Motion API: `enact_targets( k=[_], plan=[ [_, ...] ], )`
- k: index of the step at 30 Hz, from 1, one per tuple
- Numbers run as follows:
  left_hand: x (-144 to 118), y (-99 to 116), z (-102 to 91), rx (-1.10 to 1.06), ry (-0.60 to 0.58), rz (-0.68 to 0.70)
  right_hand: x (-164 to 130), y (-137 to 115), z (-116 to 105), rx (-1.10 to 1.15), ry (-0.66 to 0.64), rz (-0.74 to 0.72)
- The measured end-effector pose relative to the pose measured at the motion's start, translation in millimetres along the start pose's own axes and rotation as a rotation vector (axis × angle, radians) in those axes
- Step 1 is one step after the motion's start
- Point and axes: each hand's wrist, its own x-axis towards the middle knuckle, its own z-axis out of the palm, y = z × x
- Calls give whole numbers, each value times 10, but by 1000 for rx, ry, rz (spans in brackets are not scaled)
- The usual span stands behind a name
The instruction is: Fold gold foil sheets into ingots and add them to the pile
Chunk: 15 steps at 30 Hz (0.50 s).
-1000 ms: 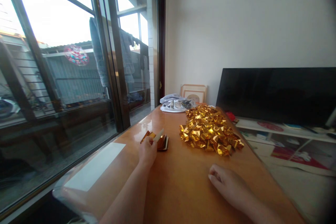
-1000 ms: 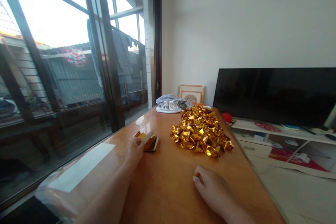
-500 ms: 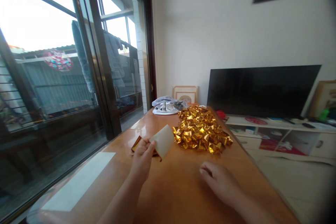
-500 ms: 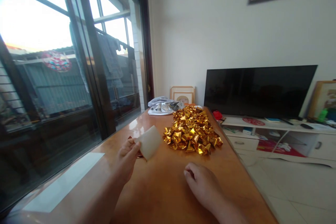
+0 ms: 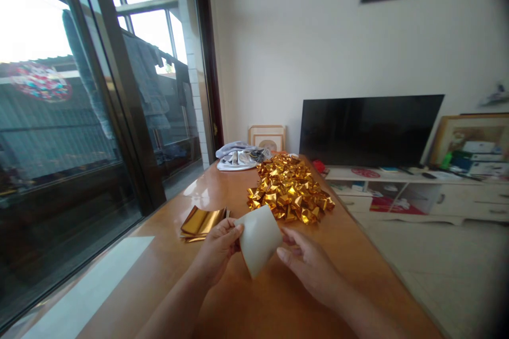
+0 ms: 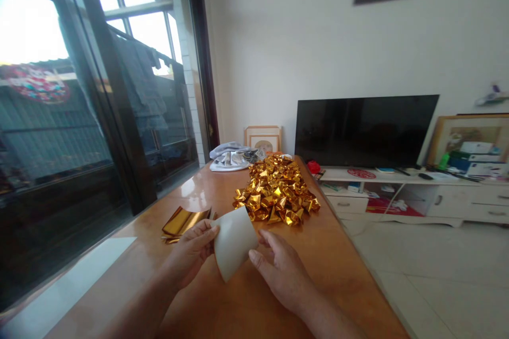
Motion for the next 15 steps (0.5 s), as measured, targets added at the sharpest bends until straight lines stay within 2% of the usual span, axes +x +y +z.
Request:
enact_targets(
  k=[5,11,15],
  plan=[
    [14,-42,21,72,0,-41,16,-1,19,28,-30,86],
    [73,-179,17,231,73,-76,26,109,40,105,-41,158],
    [139,-256,-15,355,38,3,17,148,62,143,-118,180]
  ],
)
